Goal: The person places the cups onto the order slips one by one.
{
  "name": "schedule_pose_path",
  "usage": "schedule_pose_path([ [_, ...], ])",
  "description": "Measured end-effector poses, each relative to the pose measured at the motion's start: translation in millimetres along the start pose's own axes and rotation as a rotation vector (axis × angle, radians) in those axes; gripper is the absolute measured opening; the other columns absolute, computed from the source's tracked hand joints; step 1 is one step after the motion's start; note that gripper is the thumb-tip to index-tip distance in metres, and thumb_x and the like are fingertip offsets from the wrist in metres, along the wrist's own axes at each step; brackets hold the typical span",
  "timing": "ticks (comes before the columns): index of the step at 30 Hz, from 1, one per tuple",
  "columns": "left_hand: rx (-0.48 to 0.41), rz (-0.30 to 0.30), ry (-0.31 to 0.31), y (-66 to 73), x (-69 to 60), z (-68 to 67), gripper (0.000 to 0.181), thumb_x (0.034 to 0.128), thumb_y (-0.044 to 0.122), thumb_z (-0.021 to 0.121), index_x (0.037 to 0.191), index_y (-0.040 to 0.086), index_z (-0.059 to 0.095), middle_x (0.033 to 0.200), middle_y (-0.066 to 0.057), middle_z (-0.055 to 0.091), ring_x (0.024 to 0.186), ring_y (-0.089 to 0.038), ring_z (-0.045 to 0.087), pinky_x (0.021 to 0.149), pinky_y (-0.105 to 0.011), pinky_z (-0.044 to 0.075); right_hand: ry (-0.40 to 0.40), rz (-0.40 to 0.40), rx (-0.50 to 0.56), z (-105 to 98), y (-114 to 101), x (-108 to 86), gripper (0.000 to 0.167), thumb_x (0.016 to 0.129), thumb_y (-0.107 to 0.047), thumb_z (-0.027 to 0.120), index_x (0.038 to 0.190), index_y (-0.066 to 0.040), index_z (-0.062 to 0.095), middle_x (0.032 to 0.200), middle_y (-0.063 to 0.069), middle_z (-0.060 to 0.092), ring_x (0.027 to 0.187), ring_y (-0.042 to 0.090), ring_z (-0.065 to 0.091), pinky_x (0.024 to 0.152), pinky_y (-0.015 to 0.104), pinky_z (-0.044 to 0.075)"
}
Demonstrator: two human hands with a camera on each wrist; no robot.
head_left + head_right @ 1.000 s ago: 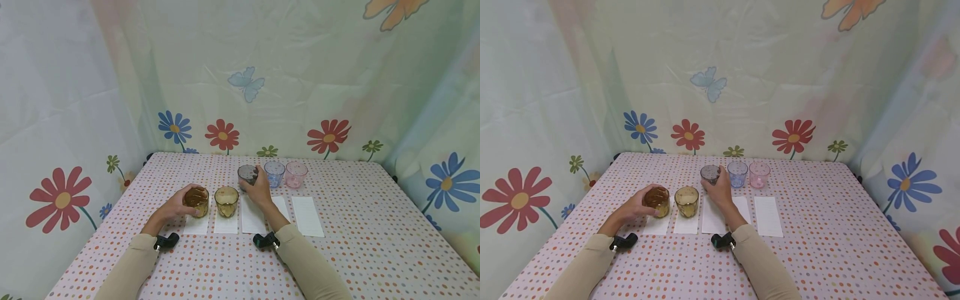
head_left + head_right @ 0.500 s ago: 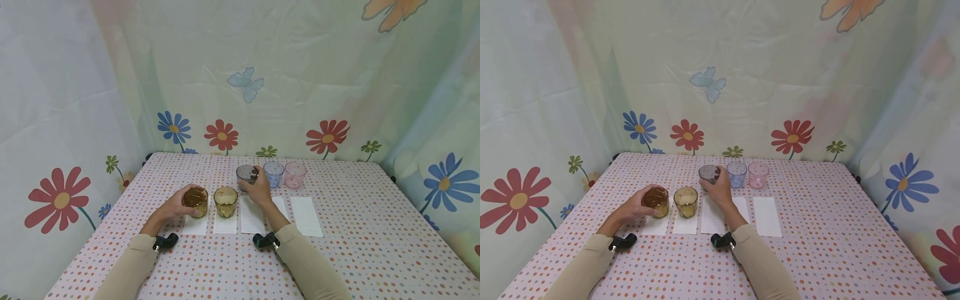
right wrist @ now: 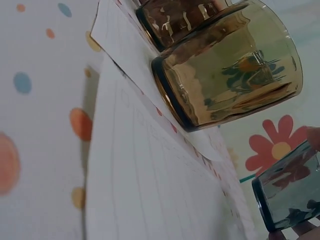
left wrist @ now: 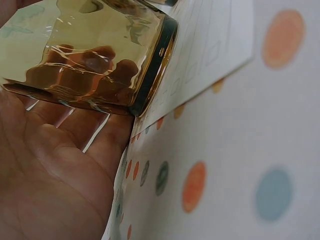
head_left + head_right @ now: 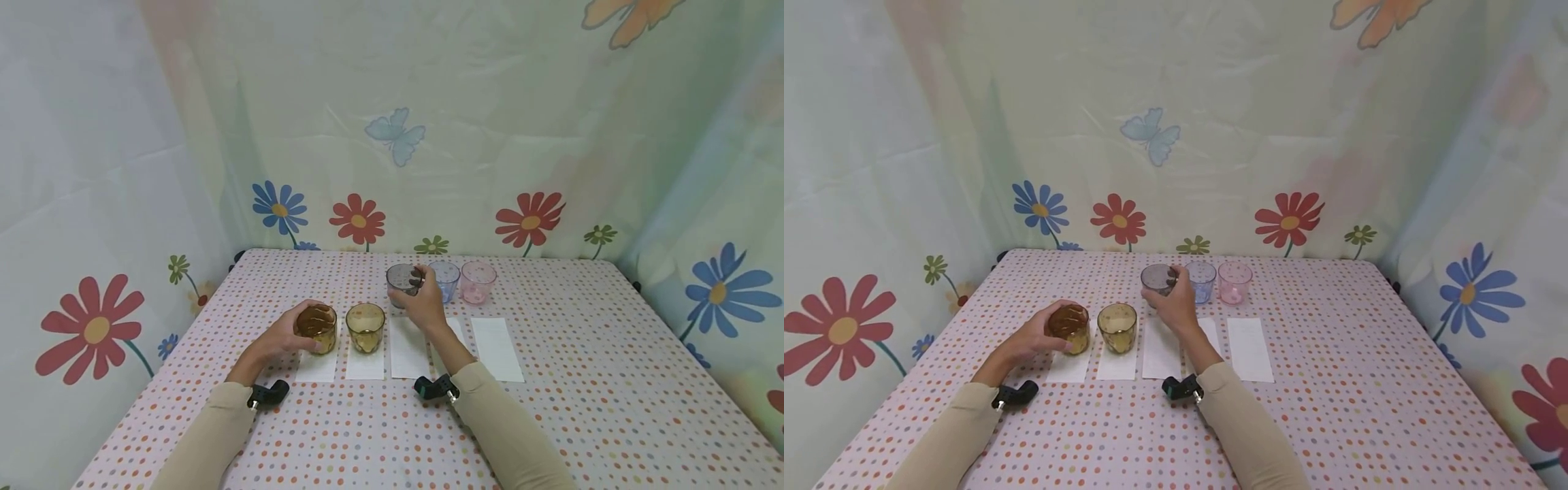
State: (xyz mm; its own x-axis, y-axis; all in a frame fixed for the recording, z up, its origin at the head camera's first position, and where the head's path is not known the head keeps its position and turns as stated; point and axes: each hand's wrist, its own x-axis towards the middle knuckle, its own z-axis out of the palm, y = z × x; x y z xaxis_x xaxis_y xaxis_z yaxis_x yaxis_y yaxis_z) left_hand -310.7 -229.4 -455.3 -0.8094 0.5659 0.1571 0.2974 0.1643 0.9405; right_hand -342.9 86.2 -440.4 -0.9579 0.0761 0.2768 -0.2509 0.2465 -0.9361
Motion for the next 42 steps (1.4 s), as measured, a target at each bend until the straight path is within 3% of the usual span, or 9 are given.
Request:
schedule_pose_path([
  [12, -0.016, 0.025, -0.005, 2.7, 1.7, -1.2, 0.074, 0.0815, 0.002, 0.076, 0.147, 0.002, 0.042, 0.139, -0.026, 0.055, 0.125, -0.037, 0.056, 0.102, -0.035, 0.049, -0.021, -0.032, -0.032, -9, -5, 6.4, 0.079, 0.079, -0.02, 0.086, 0.142, -0.003, 0.04, 0.133, 0.021, 0.055, 0.122, 0.038, 0.056, 0.095, 0.048, 0.053],
  [21, 0.002, 0.02, 0.001, 1.6, 2.8, -2.6, 0.075, 0.0816, 0.003, 0.076, 0.148, 0.001, 0.041, 0.138, -0.028, 0.054, 0.125, -0.044, 0.054, 0.102, -0.04, 0.049, -0.054, -0.047, -0.103, -14, -11, 4.0, 0.071, 0.074, -0.011, 0.078, 0.139, -0.005, 0.051, 0.125, 0.018, 0.058, 0.11, 0.035, 0.061, 0.088, 0.046, 0.055],
  [28, -0.005, 0.028, -0.005, 0.1, 1.2, -2.2, 0.073, 0.0815, 0.001, 0.076, 0.146, 0.0, 0.042, 0.14, -0.026, 0.054, 0.128, -0.038, 0.055, 0.106, -0.044, 0.047, -0.095, -0.063, -0.117, -18, -11, 1.3, 0.066, 0.071, -0.01, 0.075, 0.133, -0.002, 0.055, 0.123, 0.025, 0.058, 0.104, 0.035, 0.06, 0.086, 0.046, 0.053],
  [34, 0.014, -0.016, 0.017, 1.3, -1.1, -1.5, 0.075, 0.0804, 0.004, 0.078, 0.147, 0.004, 0.043, 0.139, -0.023, 0.056, 0.126, -0.037, 0.056, 0.102, -0.036, 0.049, -0.132, -0.057, -0.092, -21, -12, -1.8, 0.066, 0.071, -0.009, 0.075, 0.133, -0.002, 0.054, 0.125, 0.025, 0.056, 0.106, 0.036, 0.058, 0.087, 0.047, 0.052],
  [42, 0.004, 0.02, -0.009, -1.4, -0.8, -0.4, 0.074, 0.0815, 0.003, 0.077, 0.146, 0.001, 0.042, 0.14, -0.026, 0.054, 0.128, -0.038, 0.055, 0.104, -0.034, 0.048, -0.169, -0.064, -0.087, -25, -10, -8.0, 0.063, 0.07, -0.008, 0.071, 0.131, -0.004, 0.055, 0.122, 0.023, 0.056, 0.104, 0.036, 0.059, 0.078, 0.039, 0.053],
])
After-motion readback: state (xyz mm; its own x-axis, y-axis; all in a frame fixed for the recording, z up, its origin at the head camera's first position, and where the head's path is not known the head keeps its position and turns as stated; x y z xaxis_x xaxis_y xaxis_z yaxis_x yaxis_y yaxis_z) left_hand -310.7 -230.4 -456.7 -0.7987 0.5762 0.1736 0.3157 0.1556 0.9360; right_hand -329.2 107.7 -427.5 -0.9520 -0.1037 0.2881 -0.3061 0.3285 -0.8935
